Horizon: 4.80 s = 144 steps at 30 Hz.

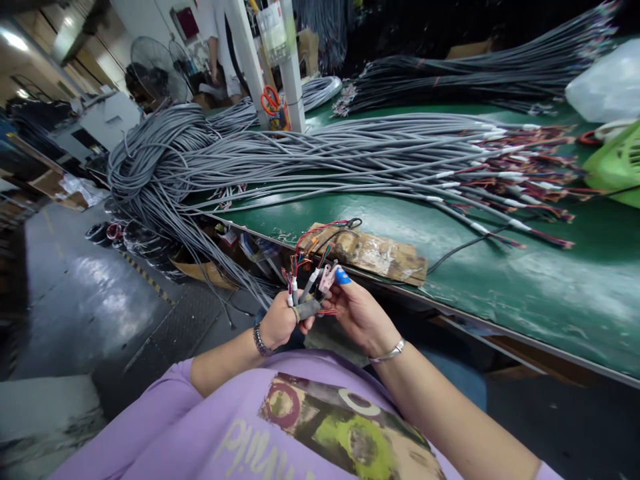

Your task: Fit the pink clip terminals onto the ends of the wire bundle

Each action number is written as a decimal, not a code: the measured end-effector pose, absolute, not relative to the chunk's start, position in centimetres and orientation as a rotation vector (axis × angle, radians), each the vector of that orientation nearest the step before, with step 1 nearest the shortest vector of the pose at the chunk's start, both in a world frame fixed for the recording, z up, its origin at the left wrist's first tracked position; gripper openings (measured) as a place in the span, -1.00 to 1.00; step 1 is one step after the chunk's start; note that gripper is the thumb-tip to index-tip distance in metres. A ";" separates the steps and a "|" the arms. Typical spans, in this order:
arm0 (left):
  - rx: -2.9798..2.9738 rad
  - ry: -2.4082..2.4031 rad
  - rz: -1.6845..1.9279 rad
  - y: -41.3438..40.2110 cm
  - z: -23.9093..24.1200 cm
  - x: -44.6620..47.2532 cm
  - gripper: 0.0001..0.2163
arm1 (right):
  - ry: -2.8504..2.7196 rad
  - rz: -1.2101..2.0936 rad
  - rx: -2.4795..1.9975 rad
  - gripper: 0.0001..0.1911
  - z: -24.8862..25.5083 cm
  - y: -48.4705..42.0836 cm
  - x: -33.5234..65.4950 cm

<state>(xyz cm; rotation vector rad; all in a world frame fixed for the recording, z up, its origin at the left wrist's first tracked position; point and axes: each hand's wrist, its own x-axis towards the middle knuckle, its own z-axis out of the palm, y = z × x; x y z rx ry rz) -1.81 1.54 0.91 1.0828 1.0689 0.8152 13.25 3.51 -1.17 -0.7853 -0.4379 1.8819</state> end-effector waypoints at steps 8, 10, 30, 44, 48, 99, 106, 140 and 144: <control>1.124 1.038 0.859 1.0 0.8 -2.3 -0.54 | -0.480 1.919 -0.763 -0.70 -1.5 3.5 13.5; 1.154 1.028 0.867 0.7 0.8 -2.6 -0.54 | -0.488 1.940 -0.747 -0.69 -1.4 3.4 13.7; 1.183 1.073 0.806 0.5 1.3 -2.7 -0.55 | -1.068 1.721 -0.997 -0.68 0.5 1.2 14.0; 1.090 1.036 0.952 1.1 1.3 -2.3 -0.59 | -0.563 1.955 -0.866 -0.66 -2.0 3.6 14.7; 1.102 1.042 0.894 1.4 1.7 -1.9 -0.58 | -0.660 1.935 -0.808 -0.61 -1.7 4.4 14.2; 1.092 1.118 1.020 1.4 1.1 -1.4 -0.60 | -0.833 1.753 -0.922 -0.54 -0.3 3.6 12.8; 1.123 1.112 0.975 1.5 0.5 -1.2 -0.63 | -0.716 1.845 -0.856 -0.46 -0.6 4.3 12.6; 1.260 1.017 0.478 1.1 1.5 -3.0 -0.61 | -1.168 1.934 -0.947 -0.62 1.0 1.8 13.9; 1.220 1.059 0.651 1.0 1.1 -3.1 -0.58 | -1.018 1.906 -0.978 -0.58 0.1 1.9 14.3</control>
